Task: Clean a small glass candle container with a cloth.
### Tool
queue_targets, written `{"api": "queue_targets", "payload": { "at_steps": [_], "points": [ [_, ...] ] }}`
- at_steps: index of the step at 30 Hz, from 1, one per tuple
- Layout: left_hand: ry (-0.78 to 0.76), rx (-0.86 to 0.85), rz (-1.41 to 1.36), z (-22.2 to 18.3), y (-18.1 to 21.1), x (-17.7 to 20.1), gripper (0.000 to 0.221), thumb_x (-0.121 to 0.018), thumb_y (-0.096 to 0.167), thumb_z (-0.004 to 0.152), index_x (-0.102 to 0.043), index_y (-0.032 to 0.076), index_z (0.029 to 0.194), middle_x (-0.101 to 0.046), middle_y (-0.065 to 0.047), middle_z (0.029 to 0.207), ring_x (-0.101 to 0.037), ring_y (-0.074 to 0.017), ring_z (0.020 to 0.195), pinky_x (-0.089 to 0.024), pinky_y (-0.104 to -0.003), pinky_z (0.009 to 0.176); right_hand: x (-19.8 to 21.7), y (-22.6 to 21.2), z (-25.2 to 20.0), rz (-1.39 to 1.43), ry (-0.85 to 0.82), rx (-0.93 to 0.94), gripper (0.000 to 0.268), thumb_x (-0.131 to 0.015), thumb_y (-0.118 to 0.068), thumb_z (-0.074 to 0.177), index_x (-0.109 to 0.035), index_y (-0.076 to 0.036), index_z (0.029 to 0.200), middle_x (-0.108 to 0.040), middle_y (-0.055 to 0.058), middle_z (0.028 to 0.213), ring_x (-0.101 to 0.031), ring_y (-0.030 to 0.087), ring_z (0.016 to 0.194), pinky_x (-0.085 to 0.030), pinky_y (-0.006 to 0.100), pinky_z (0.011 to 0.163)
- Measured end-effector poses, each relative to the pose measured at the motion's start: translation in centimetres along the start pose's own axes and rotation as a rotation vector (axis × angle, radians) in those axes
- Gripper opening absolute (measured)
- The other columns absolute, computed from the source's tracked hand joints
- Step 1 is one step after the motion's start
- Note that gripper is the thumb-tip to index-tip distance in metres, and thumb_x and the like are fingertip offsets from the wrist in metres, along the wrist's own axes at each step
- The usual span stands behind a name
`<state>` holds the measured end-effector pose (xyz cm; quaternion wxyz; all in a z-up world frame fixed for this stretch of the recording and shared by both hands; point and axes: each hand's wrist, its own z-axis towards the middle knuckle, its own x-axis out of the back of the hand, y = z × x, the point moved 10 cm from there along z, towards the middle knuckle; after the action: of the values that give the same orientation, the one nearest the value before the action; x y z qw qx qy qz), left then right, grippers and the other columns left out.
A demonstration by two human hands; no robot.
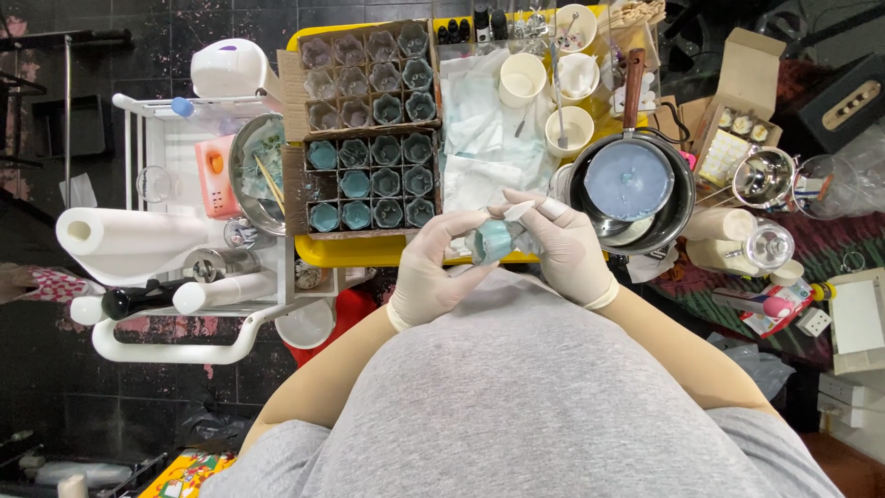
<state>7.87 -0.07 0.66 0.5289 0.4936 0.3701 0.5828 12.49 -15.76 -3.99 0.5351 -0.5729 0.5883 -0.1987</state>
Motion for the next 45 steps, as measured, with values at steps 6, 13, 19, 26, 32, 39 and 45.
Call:
{"api": "queue_targets", "payload": {
  "at_steps": [6,13,19,26,32,39,45],
  "points": [
    [-0.077,-0.065,0.09,-0.5,0.3,0.5,0.05,-0.089,0.013,0.082,-0.066,0.009,0.126,-0.065,-0.008,0.131,-0.065,-0.0208,0.121,-0.054,-0.033,0.105,-3.2,1.4,0.7,-0.07,-0.266,-0.067,0.035,-0.054,-0.022,0.104,-0.062,0.002,0.129,-0.067,0.011,0.127,-0.057,0.015,0.125,-0.046,0.035,0.108],
    [-0.061,0.025,0.202,-1.5,0.2,3.2,0.045,-0.085,0.015,0.081,-0.07,0.009,0.123,-0.066,-0.008,0.128,-0.066,-0.0206,0.118,-0.056,-0.033,0.101,-5.5,3.4,1.9,-0.074,-0.32,-0.321,0.042,-0.055,-0.027,0.103,-0.068,0.004,0.128,-0.071,0.01,0.12,-0.067,0.018,0.11,-0.05,0.033,0.1],
    [0.333,0.235,0.368,-1.8,-5.4,12.7,0.047,-0.082,0.02,0.083,-0.066,0.008,0.126,-0.067,-0.01,0.121,-0.067,-0.0237,0.108,-0.055,-0.034,0.096,-3.4,4.1,3.0,-0.35,-0.303,-0.206,0.031,-0.052,-0.026,0.104,-0.069,0.0,0.108,-0.072,0.006,0.12,-0.064,0.014,0.116,-0.047,0.03,0.105],
    [0.569,0.296,0.744,-2.8,-15.3,20.0,0.059,-0.089,0.022,0.078,-0.064,0.006,0.129,-0.065,-0.015,0.122,-0.063,-0.0342,0.114,-0.049,-0.042,0.1,-1.1,3.7,2.9,-0.515,-0.188,-0.153,0.028,-0.058,-0.023,0.101,-0.07,0.0,0.092,-0.071,0.004,0.105,-0.062,0.011,0.103,-0.047,0.028,0.095],
    [0.596,0.434,0.811,-2.6,-18.5,20.3,0.071,-0.091,0.03,0.074,-0.058,0.008,0.134,-0.066,-0.014,0.12,-0.061,-0.0356,0.113,-0.047,-0.046,0.1,0.2,4.3,2.4,-0.521,-0.079,-0.219,0.03,-0.058,-0.026,0.102,-0.075,-0.001,0.101,-0.069,0.002,0.091,-0.056,0.009,0.084,-0.047,0.025,0.082],
    [0.475,0.424,0.905,-2.8,-19.6,21.0,0.086,-0.086,0.042,0.078,-0.049,0.004,0.145,-0.071,-0.011,0.114,-0.057,-0.0373,0.111,-0.042,-0.05,0.098,0.2,5.6,2.7,-0.431,-0.123,-0.203,0.032,-0.058,-0.027,0.102,-0.074,0.0,0.107,-0.068,-0.001,0.092,-0.058,0.008,0.087,-0.048,0.025,0.086],
    [0.589,0.352,0.912,-6.0,-18.7,23.2,0.048,-0.076,0.033,0.09,-0.064,0.009,0.13,-0.071,-0.011,0.114,-0.06,-0.0349,0.112,-0.045,-0.047,0.1,-0.8,5.2,2.8,-0.471,-0.097,-0.25,0.032,-0.059,-0.028,0.101,-0.075,-0.001,0.106,-0.067,0.0,0.088,-0.059,0.008,0.086,-0.049,0.026,0.085]
  ]
}}
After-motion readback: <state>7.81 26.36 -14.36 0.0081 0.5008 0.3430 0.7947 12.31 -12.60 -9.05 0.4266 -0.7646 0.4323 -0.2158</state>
